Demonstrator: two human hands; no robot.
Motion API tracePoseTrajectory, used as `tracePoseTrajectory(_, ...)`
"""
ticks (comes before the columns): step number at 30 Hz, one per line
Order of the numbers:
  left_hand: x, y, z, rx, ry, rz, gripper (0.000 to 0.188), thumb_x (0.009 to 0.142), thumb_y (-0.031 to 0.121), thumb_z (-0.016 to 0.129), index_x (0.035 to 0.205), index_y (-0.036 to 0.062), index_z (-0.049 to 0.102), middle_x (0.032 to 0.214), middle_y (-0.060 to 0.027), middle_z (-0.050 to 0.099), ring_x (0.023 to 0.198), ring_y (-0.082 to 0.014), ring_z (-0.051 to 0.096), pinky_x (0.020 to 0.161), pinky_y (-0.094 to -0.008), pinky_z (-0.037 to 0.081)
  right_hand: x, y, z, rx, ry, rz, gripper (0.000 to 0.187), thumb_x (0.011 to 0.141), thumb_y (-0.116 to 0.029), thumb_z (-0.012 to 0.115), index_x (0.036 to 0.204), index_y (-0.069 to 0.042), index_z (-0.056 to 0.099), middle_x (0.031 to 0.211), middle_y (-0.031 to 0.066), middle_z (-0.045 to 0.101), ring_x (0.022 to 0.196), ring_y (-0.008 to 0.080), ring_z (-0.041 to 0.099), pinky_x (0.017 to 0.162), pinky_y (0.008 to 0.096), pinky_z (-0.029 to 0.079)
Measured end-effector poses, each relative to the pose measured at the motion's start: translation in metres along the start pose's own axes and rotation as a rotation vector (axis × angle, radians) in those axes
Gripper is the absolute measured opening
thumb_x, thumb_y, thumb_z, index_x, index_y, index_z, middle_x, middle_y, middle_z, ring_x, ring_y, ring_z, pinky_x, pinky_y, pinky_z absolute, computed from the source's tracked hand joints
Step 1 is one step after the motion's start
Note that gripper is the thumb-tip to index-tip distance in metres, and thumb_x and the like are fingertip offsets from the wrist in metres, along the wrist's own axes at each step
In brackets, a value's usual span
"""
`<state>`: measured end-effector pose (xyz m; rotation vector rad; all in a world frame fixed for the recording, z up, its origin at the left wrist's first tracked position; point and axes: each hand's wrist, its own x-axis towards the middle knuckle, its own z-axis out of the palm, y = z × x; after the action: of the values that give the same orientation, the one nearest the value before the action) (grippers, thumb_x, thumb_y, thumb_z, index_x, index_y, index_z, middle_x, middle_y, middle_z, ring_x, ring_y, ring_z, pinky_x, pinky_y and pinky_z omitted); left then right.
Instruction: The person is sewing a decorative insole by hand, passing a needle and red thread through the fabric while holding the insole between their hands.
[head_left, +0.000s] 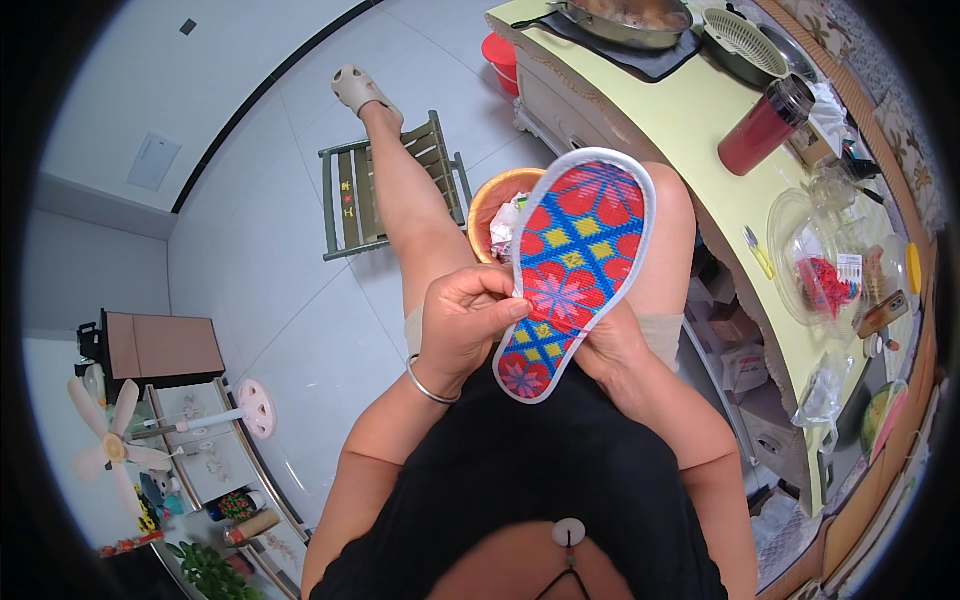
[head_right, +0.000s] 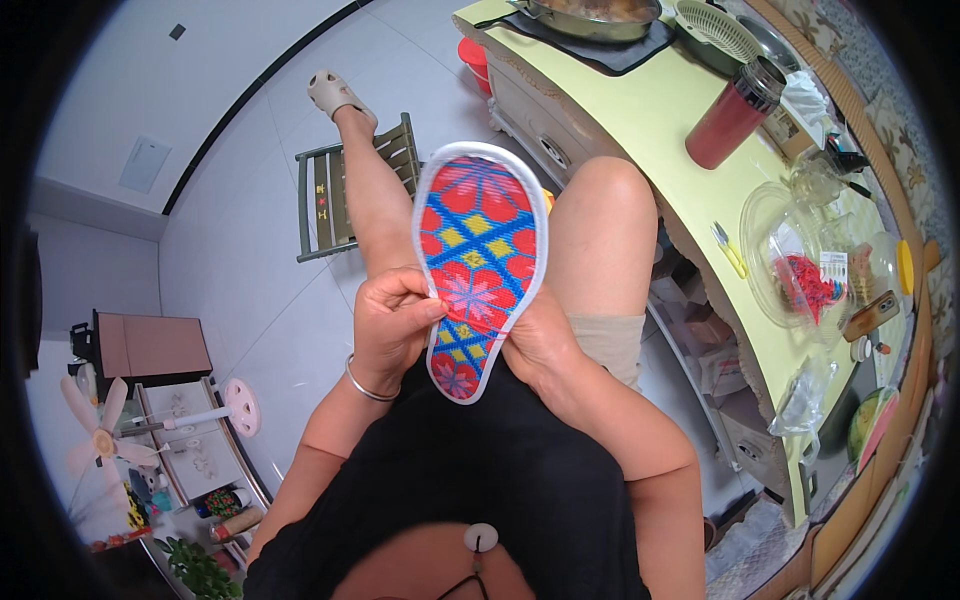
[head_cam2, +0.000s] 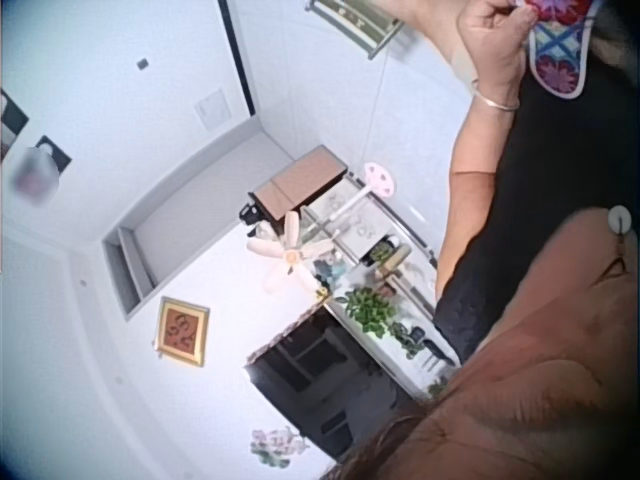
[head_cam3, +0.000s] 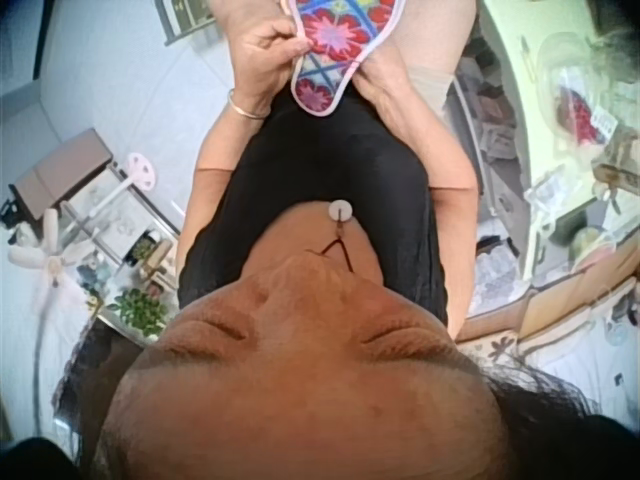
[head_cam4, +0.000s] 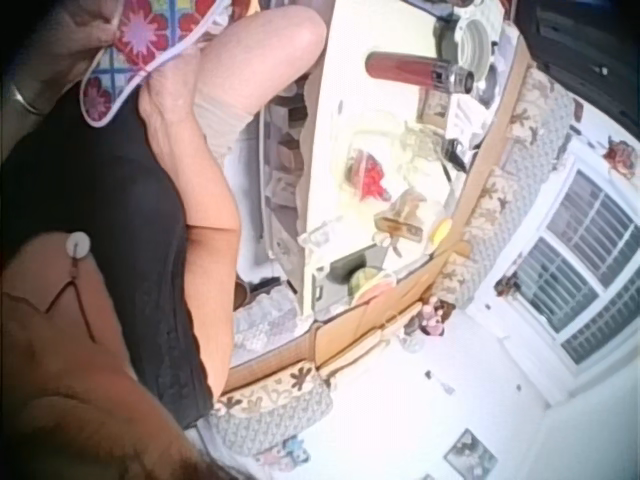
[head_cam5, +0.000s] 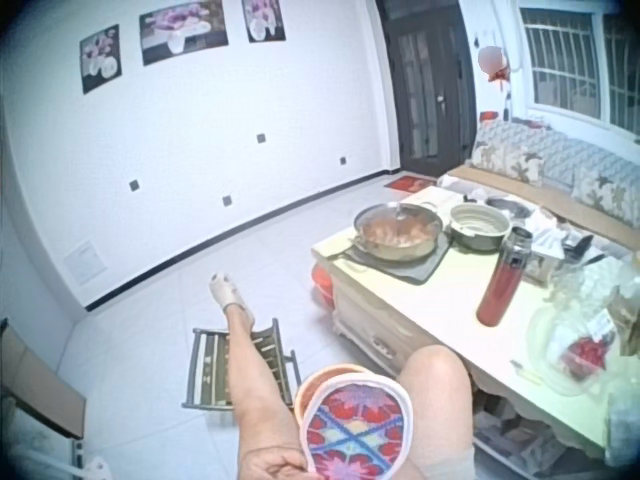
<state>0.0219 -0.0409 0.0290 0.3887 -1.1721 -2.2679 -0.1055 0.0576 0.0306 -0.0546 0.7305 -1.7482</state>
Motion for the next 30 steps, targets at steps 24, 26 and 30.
tracePoseTrajectory(24,-0.007,0.007,-0.023,-0.066,0.049,-0.024,0.013,0.081,-0.004,0.065,0.092,-0.0089,0.059,0.092,-0.0154,0.066,0.081,-0.0154,0.064,0.076,-0.0284,0.054,-0.001,-0.109,-0.084,0.390,-0.069,-0.255,0.010,0.091,0.003,0.044,0.086,-0.005,0.043,0.069,-0.0004,0.038,0.059,0.0089,0.036,0.051,0.0214,0.035)
tracePoseTrajectory(26,-0.008,0.015,-0.034,-0.090,0.112,-0.001,0.013,0.081,-0.005,0.064,0.092,-0.0092,0.059,0.091,-0.0165,0.066,0.082,-0.0166,0.065,0.075,-0.0287,0.055,-0.020,-0.150,-0.129,0.263,-0.038,-0.471,0.011,0.090,0.004,0.047,0.085,-0.005,0.042,0.067,-0.0015,0.033,0.057,0.0081,0.031,0.047,0.0218,0.028)
tracePoseTrajectory(30,-0.015,0.033,-0.054,-0.156,0.242,0.090,0.010,0.083,-0.005,0.059,0.092,-0.0092,0.058,0.091,-0.0184,0.066,0.079,-0.0191,0.066,0.074,-0.0301,0.056,-0.094,-0.256,-0.223,0.207,0.155,-0.732,0.029,0.082,0.007,0.048,0.067,-0.010,0.031,0.063,-0.0024,0.026,0.054,0.0094,0.025,0.046,0.0226,0.024)
